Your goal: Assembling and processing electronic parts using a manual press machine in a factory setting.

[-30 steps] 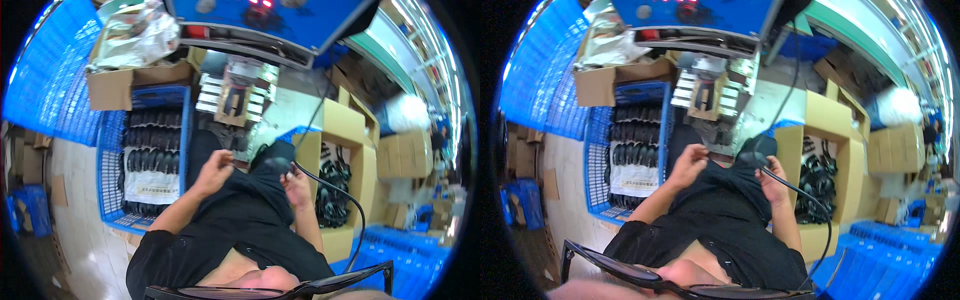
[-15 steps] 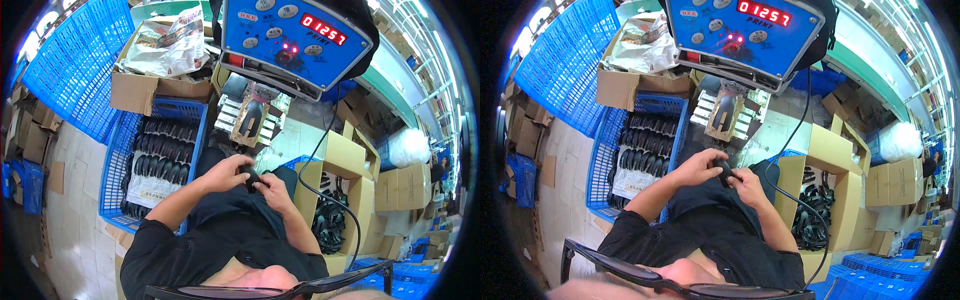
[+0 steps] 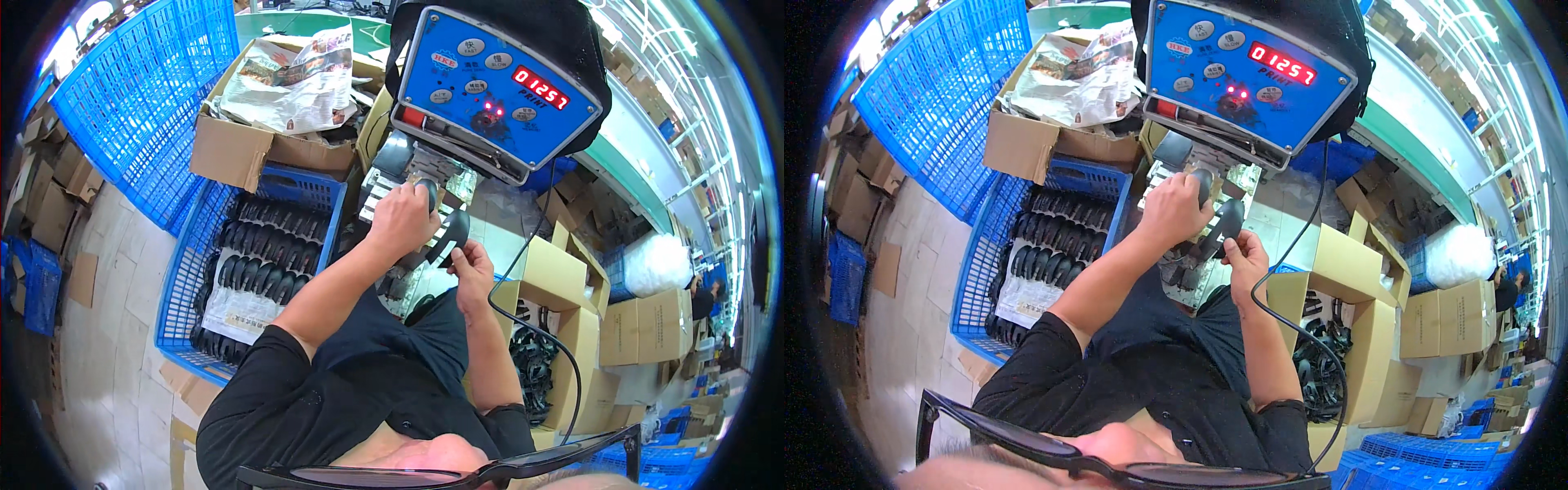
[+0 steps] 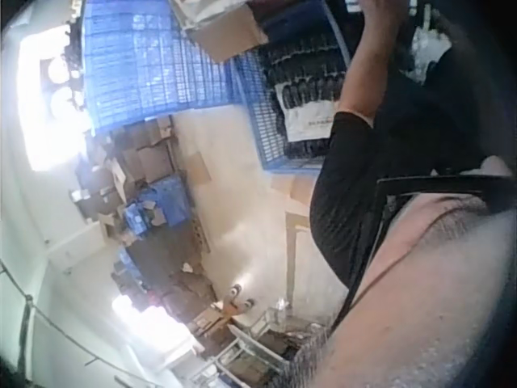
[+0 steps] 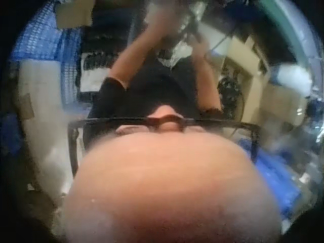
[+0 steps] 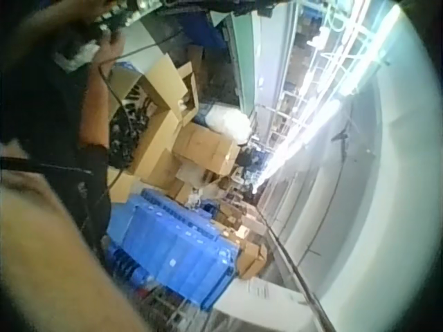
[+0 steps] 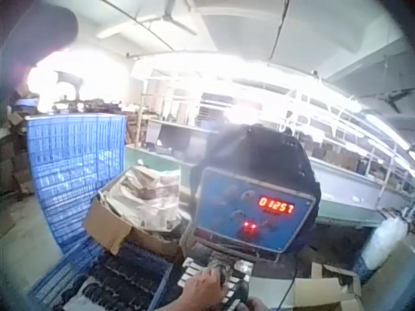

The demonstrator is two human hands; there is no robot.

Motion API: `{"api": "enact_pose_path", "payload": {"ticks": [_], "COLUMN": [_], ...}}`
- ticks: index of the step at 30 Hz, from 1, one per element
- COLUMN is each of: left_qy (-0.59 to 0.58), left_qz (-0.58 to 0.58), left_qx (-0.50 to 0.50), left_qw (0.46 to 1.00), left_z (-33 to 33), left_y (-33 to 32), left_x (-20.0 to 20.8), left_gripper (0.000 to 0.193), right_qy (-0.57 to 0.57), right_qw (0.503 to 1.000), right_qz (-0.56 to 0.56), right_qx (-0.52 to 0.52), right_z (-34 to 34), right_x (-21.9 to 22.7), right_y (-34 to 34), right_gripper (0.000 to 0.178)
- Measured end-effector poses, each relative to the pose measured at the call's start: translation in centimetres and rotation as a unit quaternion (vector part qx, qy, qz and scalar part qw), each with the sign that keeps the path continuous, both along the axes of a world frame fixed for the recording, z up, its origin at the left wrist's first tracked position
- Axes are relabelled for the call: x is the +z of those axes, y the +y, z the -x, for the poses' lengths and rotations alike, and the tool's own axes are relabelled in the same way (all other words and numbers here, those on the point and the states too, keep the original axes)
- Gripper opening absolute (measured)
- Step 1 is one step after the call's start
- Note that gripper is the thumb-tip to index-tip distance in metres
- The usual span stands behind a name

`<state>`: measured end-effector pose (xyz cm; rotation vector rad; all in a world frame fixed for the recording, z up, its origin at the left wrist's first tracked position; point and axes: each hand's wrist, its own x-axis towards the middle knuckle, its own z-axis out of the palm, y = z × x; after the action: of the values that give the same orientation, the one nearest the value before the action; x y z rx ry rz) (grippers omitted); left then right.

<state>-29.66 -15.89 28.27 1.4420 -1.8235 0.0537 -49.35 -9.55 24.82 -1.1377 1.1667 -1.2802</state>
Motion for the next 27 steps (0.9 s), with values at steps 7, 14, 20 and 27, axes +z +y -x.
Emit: {"api": "enact_pose_path", "payload": {"ticks": [7,14,20,27], "left_qy": [0.086,0.124,0.149,0.195], "left_qz": [0.027,-0.067,-0.240,-0.233], "left_qx": [0.032,0.095,0.199,0.268], "left_qw": [0.995,0.985,0.938,0.914], "left_z": [-3.9,-12.1,-19.5,-24.1], "left_y": [2.3,8.6,14.0,17.9], "left_x": [1.3,-4.0,-9.8,-13.3], "left_gripper": [0.035,0.034,0.038,0.039], "right_qy": [-0.026,0.144,0.157,0.229], "right_qw": [0.999,0.988,0.975,0.961], "right_qz": [0.013,0.052,0.154,0.154], "right_qx": [0.026,-0.007,-0.001,-0.013], "right_z": [-2.8,-6.4,-6.2,-6.9], "right_x": [1.7,-0.9,-0.6,-0.9], "right_y": [-3.4,-7.0,-6.1,-6.0], "right_gripper": [0.033,0.068,0.055,0.046]}}
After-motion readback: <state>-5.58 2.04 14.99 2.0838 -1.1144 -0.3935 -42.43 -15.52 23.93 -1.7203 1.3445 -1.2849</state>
